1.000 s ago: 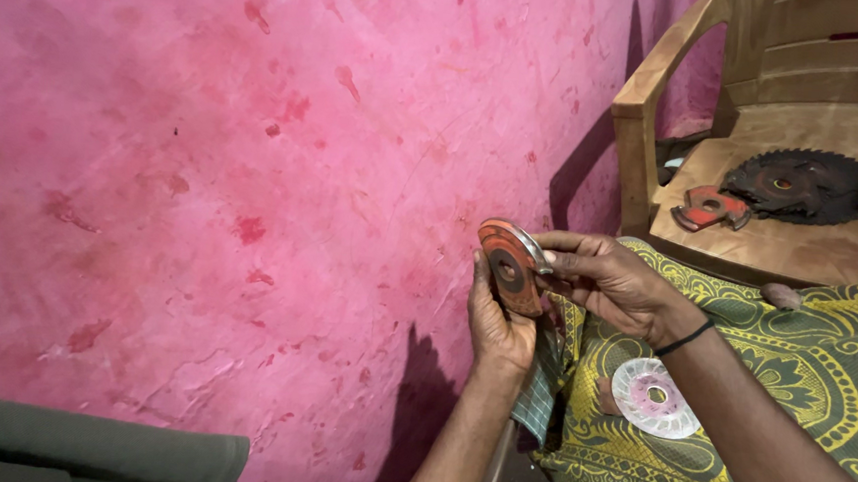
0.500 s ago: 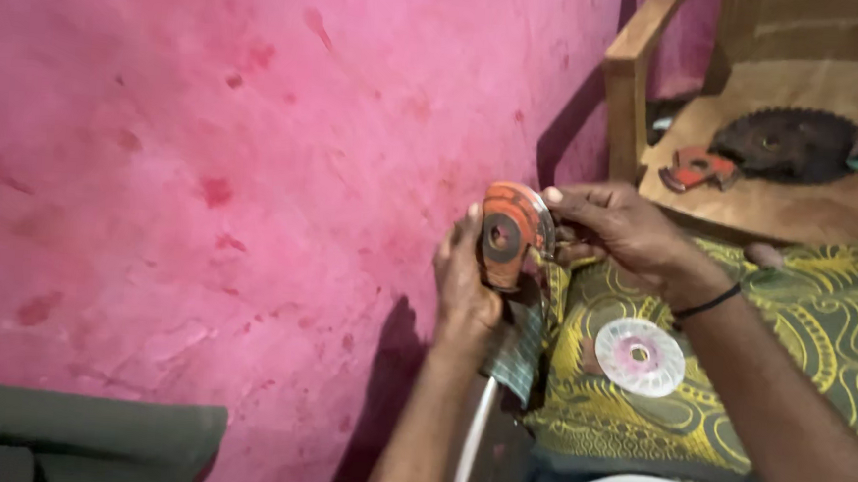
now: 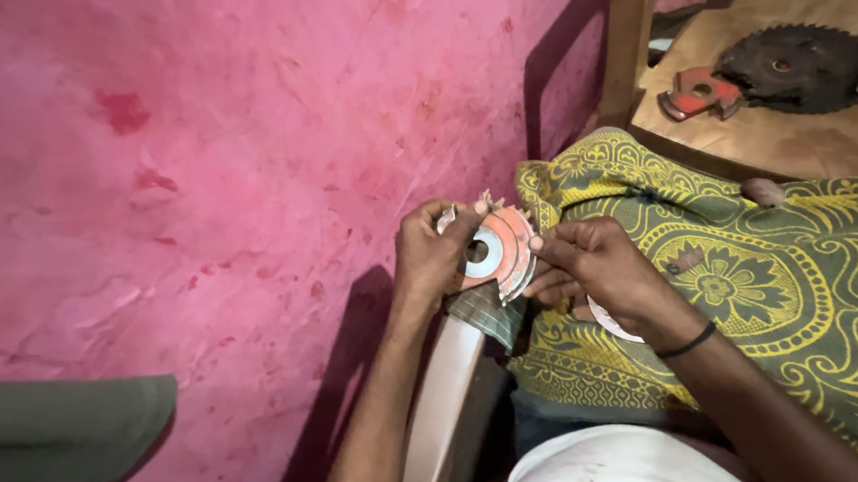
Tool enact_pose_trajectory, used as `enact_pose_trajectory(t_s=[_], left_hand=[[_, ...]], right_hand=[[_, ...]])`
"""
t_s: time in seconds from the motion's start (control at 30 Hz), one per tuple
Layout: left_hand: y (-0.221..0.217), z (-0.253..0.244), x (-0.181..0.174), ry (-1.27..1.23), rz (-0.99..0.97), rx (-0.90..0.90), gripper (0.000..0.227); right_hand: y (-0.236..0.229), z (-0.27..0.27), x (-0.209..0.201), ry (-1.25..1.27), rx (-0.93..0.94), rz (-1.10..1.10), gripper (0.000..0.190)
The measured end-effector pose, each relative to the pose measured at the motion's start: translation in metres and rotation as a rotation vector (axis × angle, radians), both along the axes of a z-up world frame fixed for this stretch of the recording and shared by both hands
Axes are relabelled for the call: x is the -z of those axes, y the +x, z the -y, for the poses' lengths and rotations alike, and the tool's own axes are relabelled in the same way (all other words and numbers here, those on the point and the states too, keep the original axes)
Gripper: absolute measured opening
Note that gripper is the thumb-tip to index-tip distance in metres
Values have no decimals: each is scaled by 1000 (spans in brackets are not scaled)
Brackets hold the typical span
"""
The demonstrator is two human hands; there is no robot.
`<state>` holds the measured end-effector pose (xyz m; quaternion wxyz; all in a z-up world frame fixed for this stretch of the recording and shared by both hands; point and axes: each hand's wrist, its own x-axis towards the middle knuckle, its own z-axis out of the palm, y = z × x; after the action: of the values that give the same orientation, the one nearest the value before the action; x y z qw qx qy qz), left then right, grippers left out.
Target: The person assembles a circular plastic component by winding a spool of material around its center and fitting parts together by hand.
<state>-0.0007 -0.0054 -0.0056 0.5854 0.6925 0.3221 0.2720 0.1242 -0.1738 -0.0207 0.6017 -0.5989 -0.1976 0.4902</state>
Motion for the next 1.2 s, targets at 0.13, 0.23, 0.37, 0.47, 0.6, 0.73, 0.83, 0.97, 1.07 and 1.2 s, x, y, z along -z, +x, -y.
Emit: enact_pose_trajectory(t_s=[0.13,0.23,0.37,0.47,0.6,0.73,0.83,0.97,1.07,1.2], left_hand=[[-1,0,0,9,-72,-53,21],[-1,1,3,38,-94,-48,20],[0,1,7,254,-65,-65,25],[-2,2,7,329,-143,-92,29],[-1,4,7,377,-188,-113,32],[0,8,6,505,-127,-84,37],[0,8,6,550,-116,-61,37],[0,13,9,553,-118,-51,37],[2,14,6,543,-120,-71,37],[1,14,2,563,-139,-62,37]], right_hand=[[1,-4,8,-36,-12,19,31],[14,5,4,-19,6,186,30],[35,33,-5,-246,12,873,28],[39,52,-1,-391,-94,996,34],[38,66,17,-199,-2,1108,41],[67,95,17,-412,269,978,32],[82,112,23,-533,238,935,28],[79,120,45,-445,78,1050,34],[77,109,55,-340,-26,1214,27],[83,107,51,-519,0,1109,24]])
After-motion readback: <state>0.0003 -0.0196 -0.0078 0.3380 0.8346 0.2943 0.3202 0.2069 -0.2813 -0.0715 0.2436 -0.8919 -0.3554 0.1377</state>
